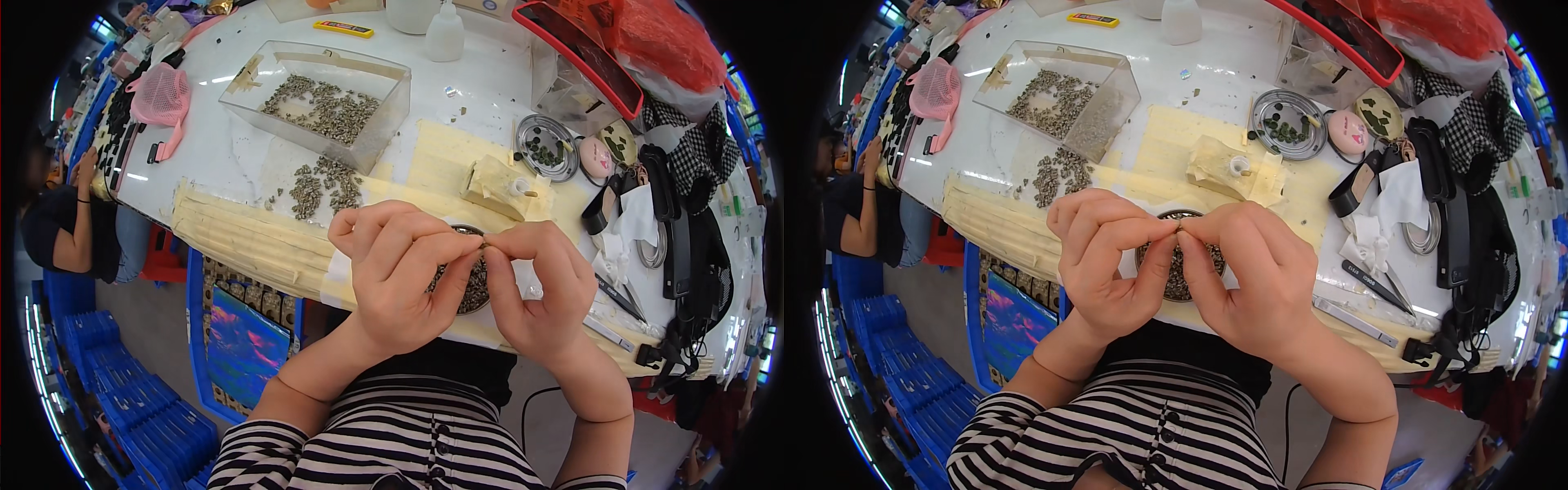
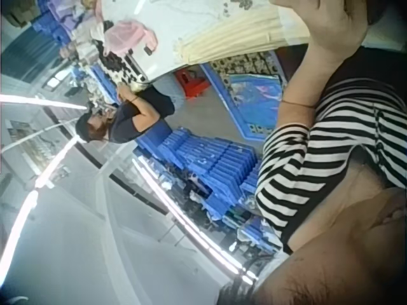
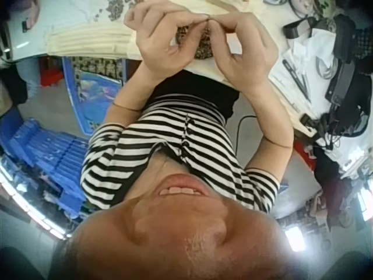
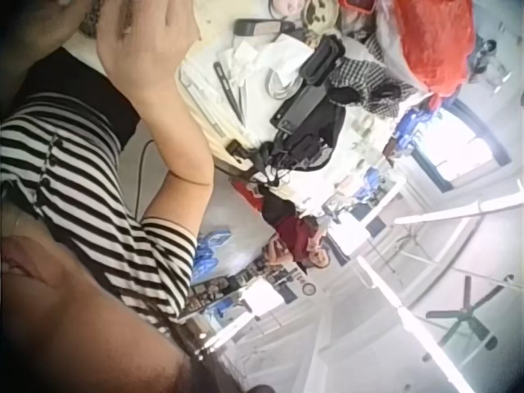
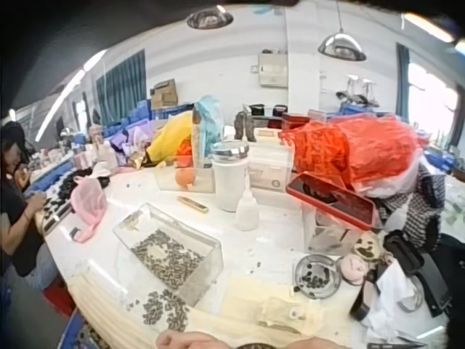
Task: Picking small circular components and placing them into a plastic housing on a foam jig.
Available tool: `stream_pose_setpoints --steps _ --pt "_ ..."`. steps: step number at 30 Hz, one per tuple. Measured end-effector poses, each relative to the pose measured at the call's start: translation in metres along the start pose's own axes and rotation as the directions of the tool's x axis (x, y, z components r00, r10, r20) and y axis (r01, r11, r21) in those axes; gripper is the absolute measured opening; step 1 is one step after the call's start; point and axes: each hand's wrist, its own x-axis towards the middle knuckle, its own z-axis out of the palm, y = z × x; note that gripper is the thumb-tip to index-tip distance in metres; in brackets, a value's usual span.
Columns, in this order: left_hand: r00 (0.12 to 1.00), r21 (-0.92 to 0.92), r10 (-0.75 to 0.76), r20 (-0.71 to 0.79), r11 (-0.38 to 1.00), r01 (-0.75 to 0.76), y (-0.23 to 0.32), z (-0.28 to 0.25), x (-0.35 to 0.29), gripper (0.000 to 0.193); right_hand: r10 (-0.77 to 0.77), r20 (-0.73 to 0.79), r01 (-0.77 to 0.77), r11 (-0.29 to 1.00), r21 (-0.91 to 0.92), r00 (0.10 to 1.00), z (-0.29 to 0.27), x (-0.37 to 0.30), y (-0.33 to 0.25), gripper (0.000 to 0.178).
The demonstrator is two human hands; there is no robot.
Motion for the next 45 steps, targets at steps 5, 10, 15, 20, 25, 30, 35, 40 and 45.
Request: stream_pose_setpoints --steps 5,10,15,20,25,30,35,40,45 --pt "1.0 0.081 0.007 0.01 0.997 -0.007 0.002 0.001 -0.002 0.021 -0.049 -0.007 0.049 0.998 -0.043 0.999 0.002 0.0 0.002 0.013" --pt "1.0 -0.03 0.009 0.008 1.0 -0.008 -0.002 -0.002 0.001 0.021 0.349 0.087 -0.358 0.876 0.324 0.933 0.001 -0.006 -0.002 0.005" --pt "1.0 -0.079 0.013 -0.003 0.997 -0.013 -0.004 -0.002 0.001 0.02 0.518 0.342 -0.616 0.579 0.534 0.784 -0.005 -0.002 -0.005 0.014" --pt "1.0 -0.071 0.015 0.005 0.997 -0.014 -0.002 -0.002 0.001 0.02 0.508 0.359 -0.621 0.598 0.507 0.783 -0.006 -0.001 -0.007 0.017" --pt "1.0 -0.064 0.004 -0.007 0.998 -0.004 -0.002 -0.002 0.001 0.019 0.497 0.35 -0.607 0.619 0.499 0.794 -0.006 0.0 -0.009 0.016" --pt "1.0 -0.13 -0.011 0.008 0.991 0.012 -0.003 -0.003 0.001 0.019 0.53 0.46 -0.693 0.428 0.58 0.712 -0.008 -0.001 -0.005 0.015" --pt "0.999 -0.152 -0.033 0.006 0.988 0.034 -0.004 -0.003 0.0 0.019 0.536 0.503 -0.718 0.339 0.608 0.678 -0.01 0.001 -0.003 0.015" --pt "0.999 -0.054 -0.04 -0.011 0.998 0.039 0.0 -0.002 0.002 0.018 0.452 0.187 -0.484 0.744 0.46 0.872 -0.005 -0.008 -0.006 0.009" --pt "0.993 -0.059 -0.11 -0.045 0.992 0.108 -0.007 0.001 0.0 0.019 0.022 0.05 -0.026 0.997 0.068 0.998 -0.001 -0.002 -0.005 0.028"
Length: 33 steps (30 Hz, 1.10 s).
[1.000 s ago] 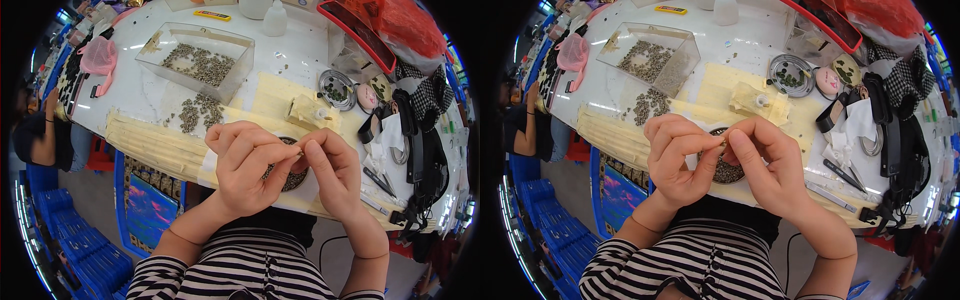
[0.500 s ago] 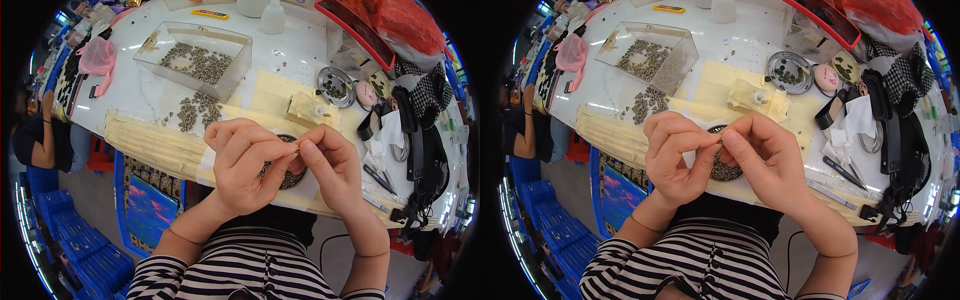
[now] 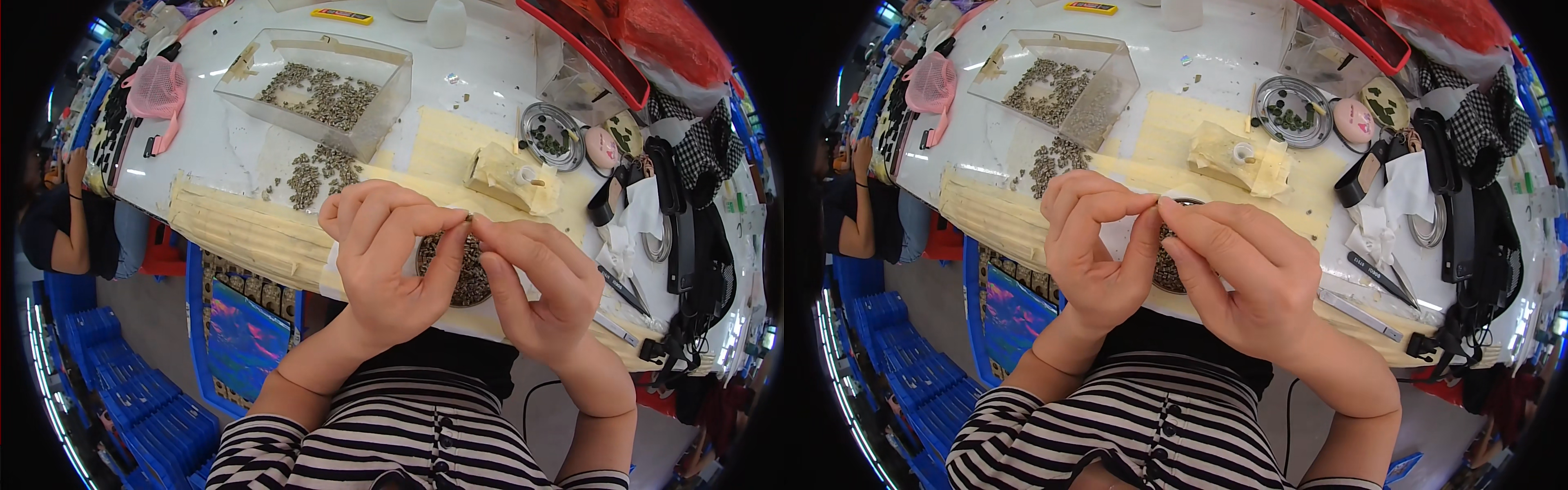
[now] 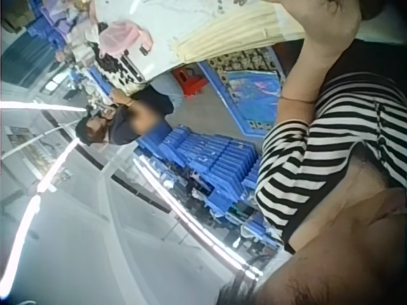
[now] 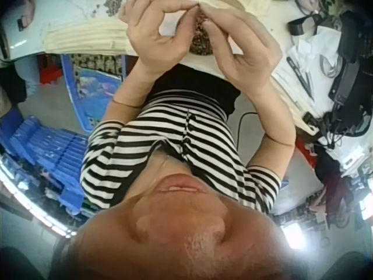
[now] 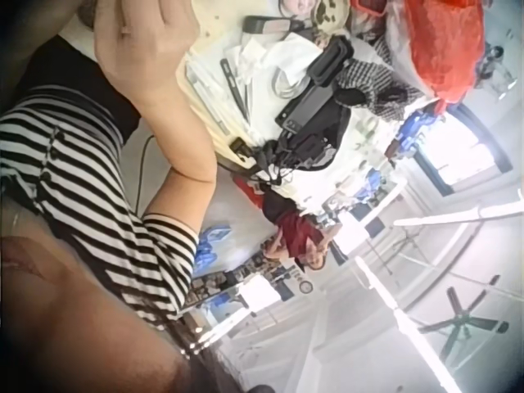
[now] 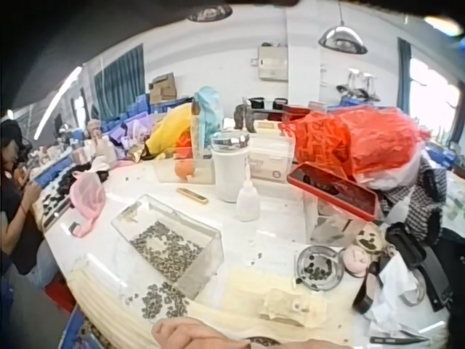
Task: Picking small circular components and placing them into a plastic housing on a foam jig.
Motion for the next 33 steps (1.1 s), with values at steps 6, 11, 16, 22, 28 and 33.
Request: stream_pose_setpoints --steps 6,11,16,22,28,33 --pt "0.999 -0.045 -0.04 -0.025 0.998 0.039 -0.001 0.001 -0.001 0.019 -0.02 -0.002 0.02 1.0 -0.016 1.0 0.004 -0.001 0.0 0.033" --pt "0.997 -0.099 -0.069 -0.026 0.993 0.066 -0.002 -0.001 -0.002 0.018 0.193 0.06 -0.201 0.959 0.201 0.979 0.002 -0.004 0.0 0.029" --pt "0.998 -0.102 -0.064 -0.015 0.993 0.062 0.0 -0.002 -0.002 0.017 0.438 0.207 -0.483 0.755 0.443 0.875 -0.001 -0.004 0.0 0.023" --pt "1.0 -0.062 -0.014 -0.023 0.998 0.012 -0.001 0.0 -0.001 0.016 0.551 0.354 -0.623 0.437 0.649 0.756 -0.006 -0.003 -0.002 0.022" --pt "0.999 -0.037 -0.017 -0.027 0.999 0.016 -0.001 0.001 -0.001 0.016 0.451 0.203 -0.493 0.759 0.426 0.869 -0.004 -0.006 -0.001 0.023" --pt "1.0 0.006 0.003 0.015 1.0 -0.003 0.002 -0.002 0.0 0.016 0.232 0.068 -0.241 0.933 0.268 0.97 0.003 -0.007 0.006 0.028"
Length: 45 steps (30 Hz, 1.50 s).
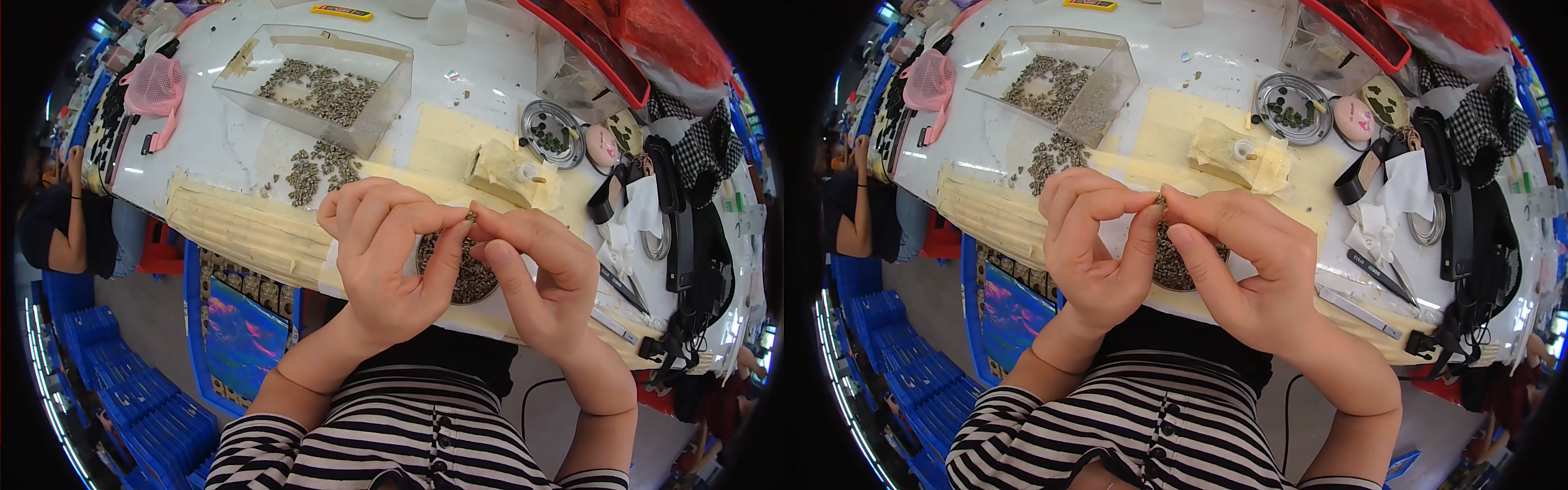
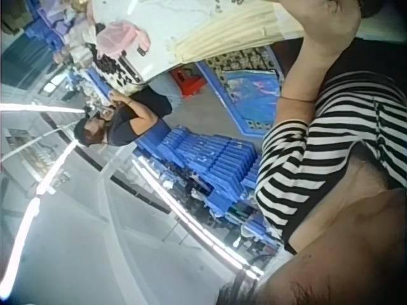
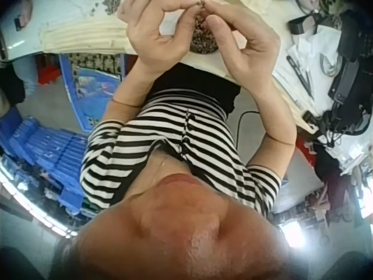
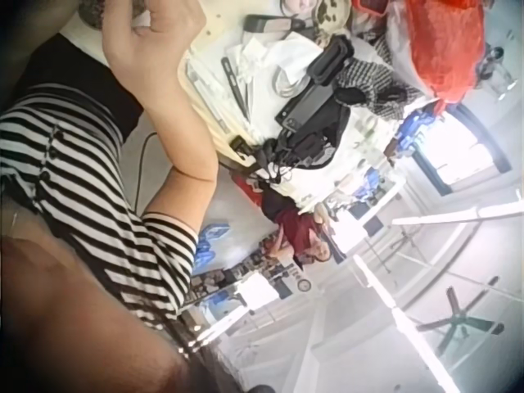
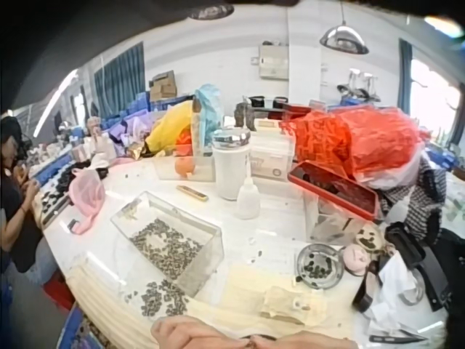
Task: Picking small circular components and placing them into a plastic housing on a foam jig.
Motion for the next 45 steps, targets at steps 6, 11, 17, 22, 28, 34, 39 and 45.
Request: stream_pose_setpoints --steps 6,11,17,22,28,34,39,45 --pt "1.0 0.077 0.0 -0.021 0.997 0.001 -0.002 0.004 -0.004 0.019 -0.229 0.044 0.229 0.908 -0.352 0.973 0.002 0.004 -0.002 0.031" --pt "1.0 0.099 0.013 -0.006 0.995 -0.013 -0.001 0.005 -0.004 0.019 -0.215 0.014 0.208 0.927 -0.311 0.977 -0.002 0.007 -0.001 0.026" --pt "0.996 0.086 0.087 0.028 0.992 -0.09 0.004 0.0 -0.001 0.018 0.209 0.001 -0.208 0.972 0.109 0.978 -0.005 0.005 -0.004 0.008" --pt "0.998 -0.031 0.057 0.006 0.998 -0.057 -0.001 0.002 -0.002 0.019 0.408 0.162 -0.438 0.819 0.37 0.899 -0.01 0.006 -0.007 0.012" --pt "0.994 -0.296 -0.09 0.066 0.949 0.106 -0.001 -0.001 -0.001 0.016 0.497 0.31 -0.58 0.614 0.535 0.811 -0.012 0.009 -0.009 0.016" --pt "0.997 -0.226 -0.028 0.072 0.973 0.044 -0.003 -0.001 0.004 0.018 0.42 0.164 -0.448 0.782 0.433 0.892 -0.011 0.007 -0.008 0.01" --pt "0.994 -0.029 0.097 0.045 0.995 -0.096 -0.002 0.0 0.004 0.022 0.16 0.006 -0.16 0.979 0.125 0.987 -0.008 0.006 -0.001 0.007" --pt "0.986 0.068 0.156 0.056 0.985 -0.16 -0.005 -0.002 0.001 0.024 -0.014 0.011 0.015 0.992 -0.125 1.0 -0.009 0.009 -0.004 0.007"
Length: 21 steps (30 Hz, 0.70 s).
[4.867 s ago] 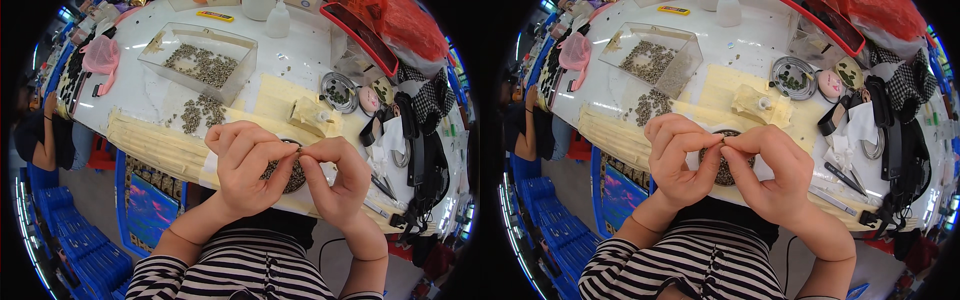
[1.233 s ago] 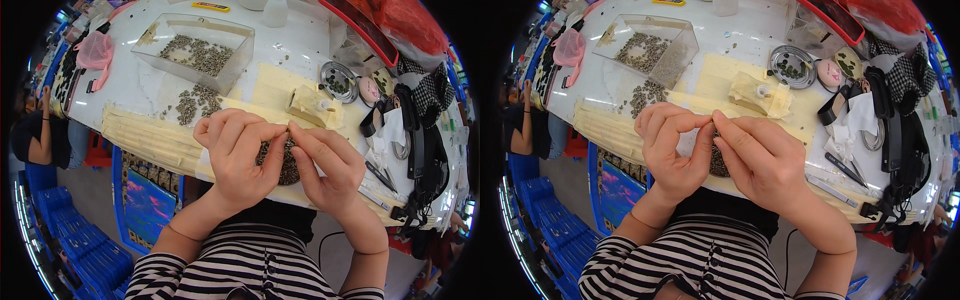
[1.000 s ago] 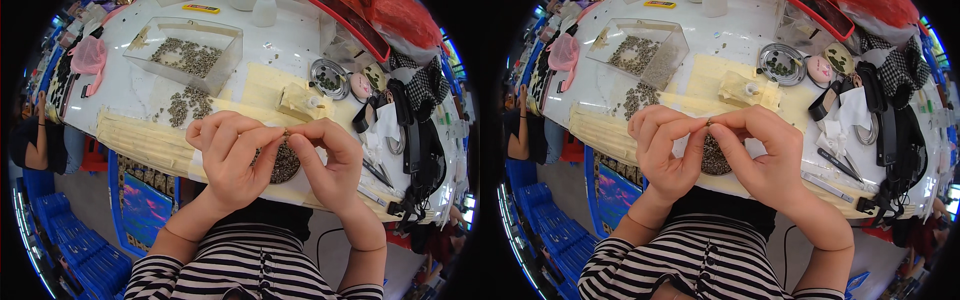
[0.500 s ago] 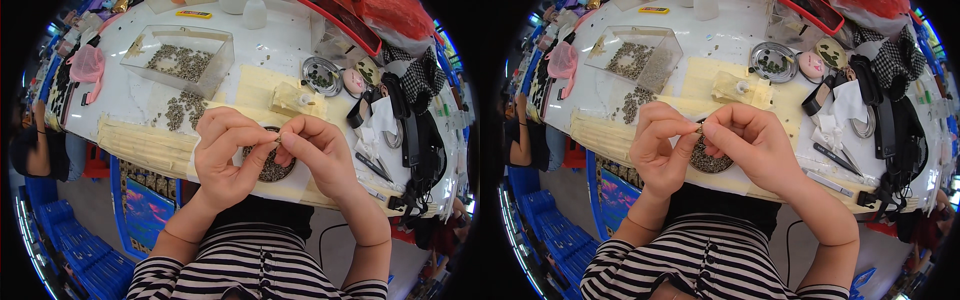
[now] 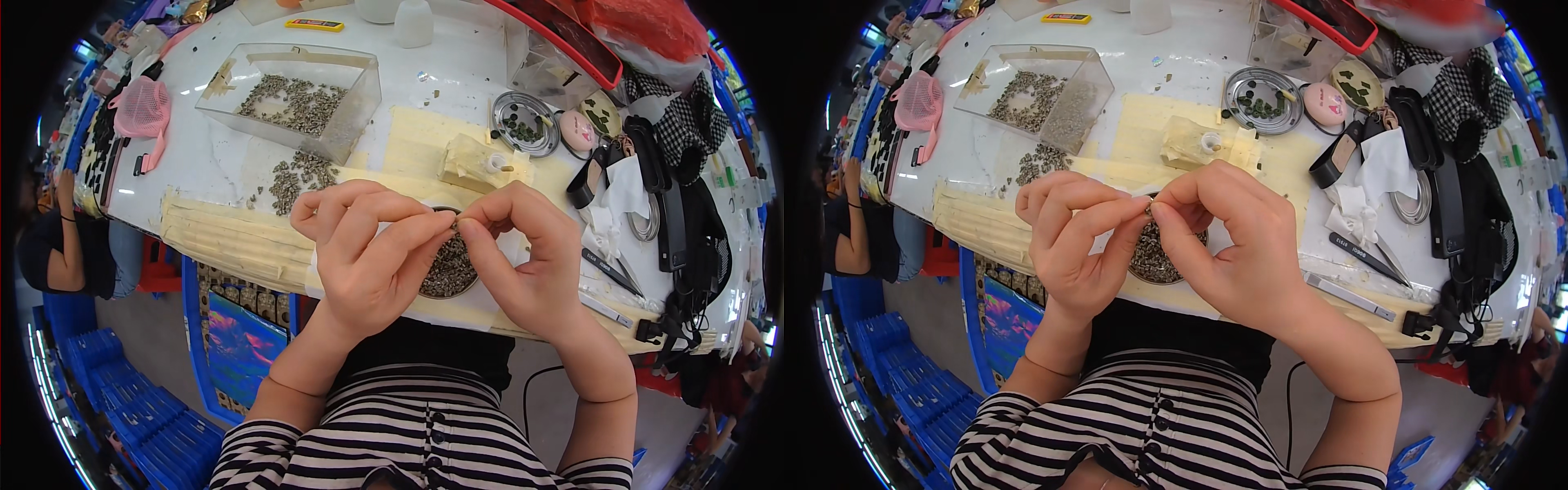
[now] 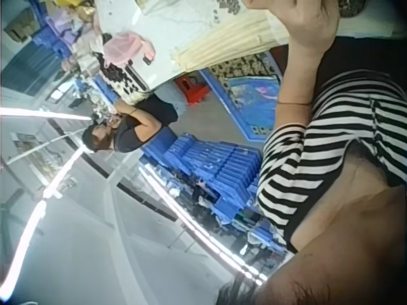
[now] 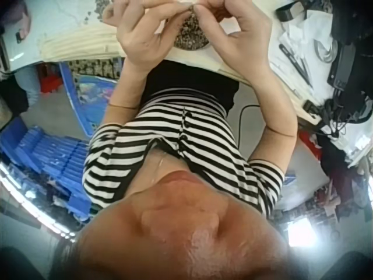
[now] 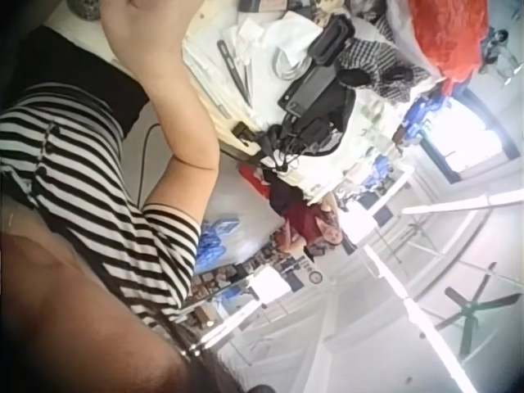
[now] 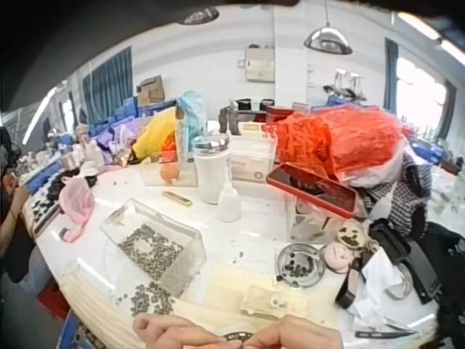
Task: Picking small circular components and placing them into a plastic housing on a foam jig.
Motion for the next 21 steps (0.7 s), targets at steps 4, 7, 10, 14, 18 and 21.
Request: stream_pose_setpoints --steps 4,7,10,14,18,21 --pt "1.0 -0.015 -0.006 0.009 1.0 0.007 0.001 -0.001 0.0 0.024 0.101 -0.002 -0.1 0.985 0.139 0.995 0.002 -0.002 0.002 0.007" --pt "1.0 -0.005 -0.003 -0.007 1.0 0.003 0.001 0.001 0.0 0.024 0.252 0.054 -0.257 0.918 0.303 0.966 0.005 -0.004 0.003 0.006" --pt "1.0 0.058 -0.008 -0.013 0.998 0.009 0.003 0.003 -0.002 0.023 0.199 0.009 -0.194 0.945 0.262 0.98 0.006 -0.004 0.004 0.005" --pt "1.0 0.179 -0.001 0.019 0.984 -0.003 0.006 0.003 -0.003 0.022 -0.145 -0.032 0.138 0.978 -0.158 0.989 0.006 -0.004 0.003 0.01" --pt "0.999 0.241 -0.009 0.054 0.97 -0.004 0.006 0.005 -0.004 0.021 -0.345 0.014 0.316 0.843 -0.435 0.938 0.011 -0.004 0.006 0.017" --pt "0.999 0.257 0.003 0.048 0.966 -0.016 0.005 0.006 -0.005 0.022 -0.32 0.0 0.291 0.863 -0.412 0.947 0.01 -0.004 0.006 0.015"
